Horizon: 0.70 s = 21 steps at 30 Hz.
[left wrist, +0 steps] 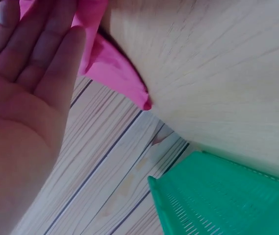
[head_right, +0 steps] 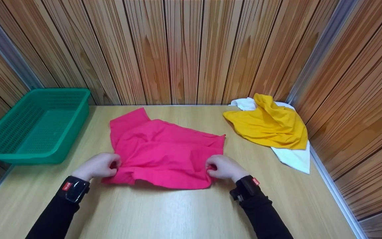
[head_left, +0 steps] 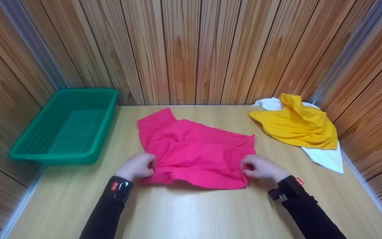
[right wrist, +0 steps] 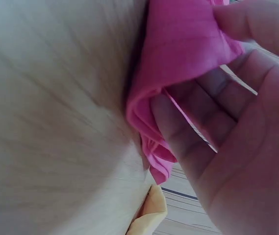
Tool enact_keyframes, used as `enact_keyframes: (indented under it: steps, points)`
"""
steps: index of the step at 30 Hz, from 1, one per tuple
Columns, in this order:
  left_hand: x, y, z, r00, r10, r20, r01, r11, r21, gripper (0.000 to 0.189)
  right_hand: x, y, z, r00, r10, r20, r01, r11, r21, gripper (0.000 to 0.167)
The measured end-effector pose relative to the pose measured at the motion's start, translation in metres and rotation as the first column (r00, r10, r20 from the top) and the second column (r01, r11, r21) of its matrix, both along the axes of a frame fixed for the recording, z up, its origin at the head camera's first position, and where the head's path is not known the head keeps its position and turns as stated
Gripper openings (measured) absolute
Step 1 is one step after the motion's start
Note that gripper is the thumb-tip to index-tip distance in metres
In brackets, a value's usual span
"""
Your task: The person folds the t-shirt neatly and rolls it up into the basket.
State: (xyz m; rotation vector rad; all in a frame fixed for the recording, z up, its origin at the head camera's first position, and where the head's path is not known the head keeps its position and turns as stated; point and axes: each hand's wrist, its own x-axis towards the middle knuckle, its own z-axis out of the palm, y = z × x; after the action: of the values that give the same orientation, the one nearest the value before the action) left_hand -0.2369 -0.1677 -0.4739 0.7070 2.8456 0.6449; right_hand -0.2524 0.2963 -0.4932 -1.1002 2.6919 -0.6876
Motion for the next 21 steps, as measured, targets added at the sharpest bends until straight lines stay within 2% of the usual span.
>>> enact_keyframes:
  steps: [4,12,14,17,19,21]
  points:
    - [0.005,-0.001,0.003,0.999,-0.007,0.036,0.007,1.000,-0.008,0.021,0.003,0.000,0.002,0.998,-0.013,0.054,0.012,1.000,0.014,0.010]
    - [0.012,-0.003,0.003,0.998,-0.032,0.046,0.031,0.999,0.013,0.021,0.005,-0.001,0.003,0.999,0.043,0.027,-0.044,0.998,0.035,0.015]
    - [0.013,-0.005,0.004,0.998,-0.040,0.057,0.039,0.999,0.019,0.021,0.006,0.000,0.005,0.997,0.043,0.067,-0.046,0.998,0.043,0.012]
    - [0.012,-0.009,0.006,0.995,-0.066,0.073,0.064,0.998,0.027,0.019,0.006,0.005,0.013,0.983,0.027,0.183,-0.034,0.999,0.039,0.008]
    - [0.011,-0.013,0.009,0.993,-0.087,0.082,0.084,0.996,0.035,0.016,0.004,0.010,0.021,0.965,0.005,0.262,-0.010,1.000,0.021,0.015]
    - [0.010,-0.019,0.012,0.991,-0.094,0.099,0.089,0.995,0.053,0.015,0.000,0.018,0.028,0.956,-0.014,0.292,0.016,1.000,-0.003,0.023]
